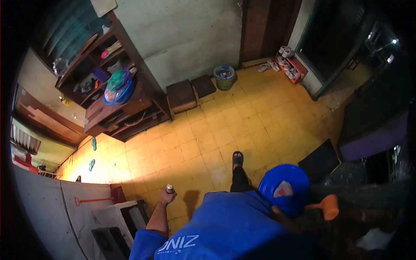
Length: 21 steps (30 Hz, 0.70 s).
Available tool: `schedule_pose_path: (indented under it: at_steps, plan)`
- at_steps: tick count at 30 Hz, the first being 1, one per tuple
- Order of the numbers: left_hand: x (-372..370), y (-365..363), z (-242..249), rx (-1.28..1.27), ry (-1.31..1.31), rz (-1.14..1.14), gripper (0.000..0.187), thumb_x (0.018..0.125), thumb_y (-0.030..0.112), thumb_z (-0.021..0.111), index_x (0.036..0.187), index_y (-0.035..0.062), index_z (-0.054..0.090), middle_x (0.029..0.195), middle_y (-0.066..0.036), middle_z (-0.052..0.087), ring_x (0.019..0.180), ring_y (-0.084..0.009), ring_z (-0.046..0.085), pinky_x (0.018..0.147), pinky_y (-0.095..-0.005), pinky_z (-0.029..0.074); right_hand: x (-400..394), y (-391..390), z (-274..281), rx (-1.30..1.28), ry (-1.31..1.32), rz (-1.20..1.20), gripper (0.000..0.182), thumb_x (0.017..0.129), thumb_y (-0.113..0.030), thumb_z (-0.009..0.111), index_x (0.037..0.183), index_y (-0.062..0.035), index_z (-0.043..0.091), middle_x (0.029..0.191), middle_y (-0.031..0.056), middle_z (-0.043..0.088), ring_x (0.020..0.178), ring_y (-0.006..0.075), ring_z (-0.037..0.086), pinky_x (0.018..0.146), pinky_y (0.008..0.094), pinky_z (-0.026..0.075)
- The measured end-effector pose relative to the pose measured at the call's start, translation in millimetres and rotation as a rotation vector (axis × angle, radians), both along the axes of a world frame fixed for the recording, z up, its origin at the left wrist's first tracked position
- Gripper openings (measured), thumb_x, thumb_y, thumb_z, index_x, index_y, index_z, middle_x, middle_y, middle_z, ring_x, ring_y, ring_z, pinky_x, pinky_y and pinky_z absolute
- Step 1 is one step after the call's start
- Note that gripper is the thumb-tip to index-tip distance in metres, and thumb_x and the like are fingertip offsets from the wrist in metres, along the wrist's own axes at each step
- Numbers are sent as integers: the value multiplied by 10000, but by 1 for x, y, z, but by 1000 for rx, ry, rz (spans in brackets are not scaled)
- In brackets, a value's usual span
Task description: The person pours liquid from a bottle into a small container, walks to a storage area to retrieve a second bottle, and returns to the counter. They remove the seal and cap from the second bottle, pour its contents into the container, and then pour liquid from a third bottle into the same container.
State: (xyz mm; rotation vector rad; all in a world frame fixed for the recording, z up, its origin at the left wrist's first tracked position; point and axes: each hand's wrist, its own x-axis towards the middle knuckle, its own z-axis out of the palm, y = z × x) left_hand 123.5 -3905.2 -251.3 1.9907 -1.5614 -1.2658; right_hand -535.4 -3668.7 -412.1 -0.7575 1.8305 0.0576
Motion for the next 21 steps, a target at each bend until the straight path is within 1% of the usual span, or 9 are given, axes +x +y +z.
schedule_pose_path:
  at_steps: [2,6,8,11,12,13,15,17,21]
  plan:
    - [-13,-49,-6,11,281,205,229,682,41,722,876,52,600,768,-45,640,710,-168,627,647,-339,536,1,-97,21,-58,88,155,296,864,-328,611,926,-39,631,784,190,588,649,344,544,583,452,444]
    - [-68,-106,13,-8,312,368,304,676,25,732,942,47,587,800,-49,643,723,-175,641,657,-340,551,-29,-275,37,-237,334,449,361,816,-357,656,945,-21,677,888,241,653,757,380,620,673,457,495]
    - [-89,-128,5,-13,311,317,300,685,19,738,939,45,582,802,-44,644,729,-180,642,663,-346,550,-50,-373,41,-399,381,327,363,780,-368,675,890,-23,701,911,243,672,845,371,664,725,443,521]
    - [-116,-134,-8,169,396,428,257,716,37,739,922,52,586,808,-38,641,733,-167,630,663,-337,535,-71,-499,80,-578,406,314,307,760,-325,697,849,-31,687,818,188,677,791,373,661,703,441,522]
    - [-120,-138,-14,116,396,343,220,729,43,736,896,59,593,799,-32,641,730,-151,620,655,-329,524,-79,-537,77,-706,374,230,288,763,-309,702,848,-34,681,811,175,677,773,371,658,695,440,519]
    - [-122,-144,-25,58,397,254,185,742,49,732,870,65,600,790,-27,641,726,-136,611,647,-321,512,-80,-580,87,-668,389,239,276,777,-298,693,852,-34,669,806,177,673,770,372,656,683,441,516]
    - [-119,-130,-86,123,337,341,156,750,56,731,839,70,603,769,-19,637,710,-120,598,635,-313,502,-65,-652,125,-629,407,254,263,791,-287,685,855,-33,656,802,178,668,767,373,653,672,441,512]
    - [-117,-143,-108,232,210,440,135,757,64,732,808,76,608,748,-11,635,696,-106,586,625,-305,492,-47,-708,147,-788,337,173,234,807,-269,666,860,-42,642,811,184,665,778,377,649,661,441,509]
    - [-110,-226,-91,345,115,418,141,753,64,739,809,81,611,748,-8,636,700,-106,589,633,-303,495,-28,-771,96,-836,300,86,241,819,-268,648,858,-32,621,827,197,657,797,392,634,689,445,504]
